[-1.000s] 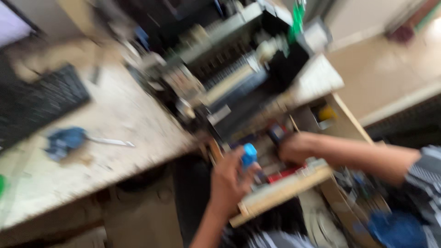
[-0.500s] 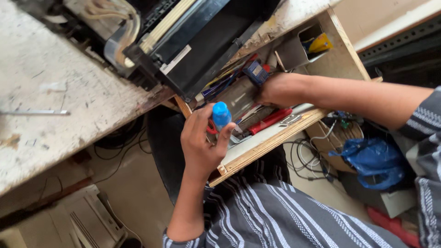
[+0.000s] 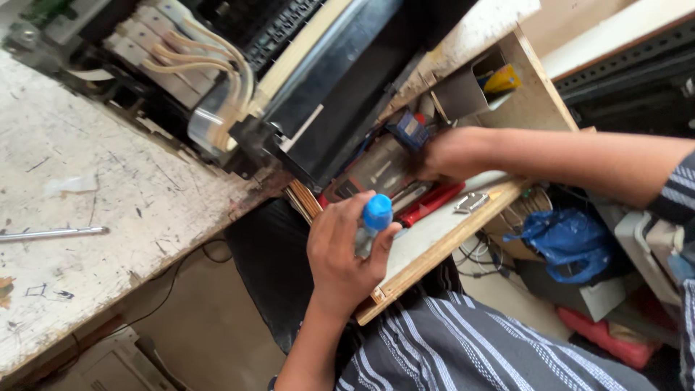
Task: The person uses a screwdriver to adjust internal components of a disassembled printer. They then retrieve a blue lubricant bottle and a metal rod, applying the lubricant to the rod and inserting it into the printer's internal mechanism to lubricate moving parts.
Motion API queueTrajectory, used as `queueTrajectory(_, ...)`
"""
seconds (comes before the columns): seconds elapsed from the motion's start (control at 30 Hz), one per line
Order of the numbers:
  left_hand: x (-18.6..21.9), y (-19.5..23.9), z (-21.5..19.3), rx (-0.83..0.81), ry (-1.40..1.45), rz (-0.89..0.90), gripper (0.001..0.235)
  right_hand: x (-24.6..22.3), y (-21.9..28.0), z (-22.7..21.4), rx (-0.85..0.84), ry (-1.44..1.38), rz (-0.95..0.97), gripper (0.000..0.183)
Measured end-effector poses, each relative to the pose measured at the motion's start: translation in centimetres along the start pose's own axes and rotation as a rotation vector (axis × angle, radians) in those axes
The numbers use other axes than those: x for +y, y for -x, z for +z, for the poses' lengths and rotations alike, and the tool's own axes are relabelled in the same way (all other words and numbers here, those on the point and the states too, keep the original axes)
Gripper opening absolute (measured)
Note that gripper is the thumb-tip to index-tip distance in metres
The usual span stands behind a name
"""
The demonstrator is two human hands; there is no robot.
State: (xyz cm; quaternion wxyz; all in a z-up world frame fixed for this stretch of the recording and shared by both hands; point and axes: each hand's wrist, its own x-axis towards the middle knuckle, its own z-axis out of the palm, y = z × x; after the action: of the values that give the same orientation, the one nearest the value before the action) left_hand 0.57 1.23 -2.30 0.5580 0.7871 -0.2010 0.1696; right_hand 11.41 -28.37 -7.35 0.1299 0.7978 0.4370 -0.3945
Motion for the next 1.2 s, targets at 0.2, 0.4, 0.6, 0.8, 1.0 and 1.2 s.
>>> queueTrajectory(0.2, -0.1, 0.7, 0.3, -0.007, 0.017, -0.052, 0.045, 0.4, 0.0, 2.4, 0.106, 0.077, -0.103, 0.040)
queueTrajectory(0.4, 0.2, 0.4, 0.6, 0.026, 0.017, -0.028, 0.045, 1.3, -0.3, 2.3, 0.029, -0.016, -0.107, 0.030)
queueTrajectory(0.6, -0.2, 0.4, 0.5, 0.011, 0.022, -0.023, 0.044, 0.8, 0.1, 0.6, 0.027, -0.040, -0.106, 0.041)
queueTrajectory(0.8, 0.0, 0.4, 0.3, 0.012, 0.009, -0.016, 0.044, -0.5, 1.8, -1.6, 0.209, -0.082, -0.006, 0.024)
queueTrajectory(1.0, 0.2, 0.5, 0.8, 0.017, -0.009, -0.047, 0.046, -0.5, 0.0, 0.7, 0.003, -0.197, 0.151, 0.020)
queueTrajectory(1.2, 0.5, 0.3, 0.4, 0.043, -0.025, -0.040, 0.045, 0.7, -0.5, 2.2, 0.037, 0.299, -0.224, 0.014)
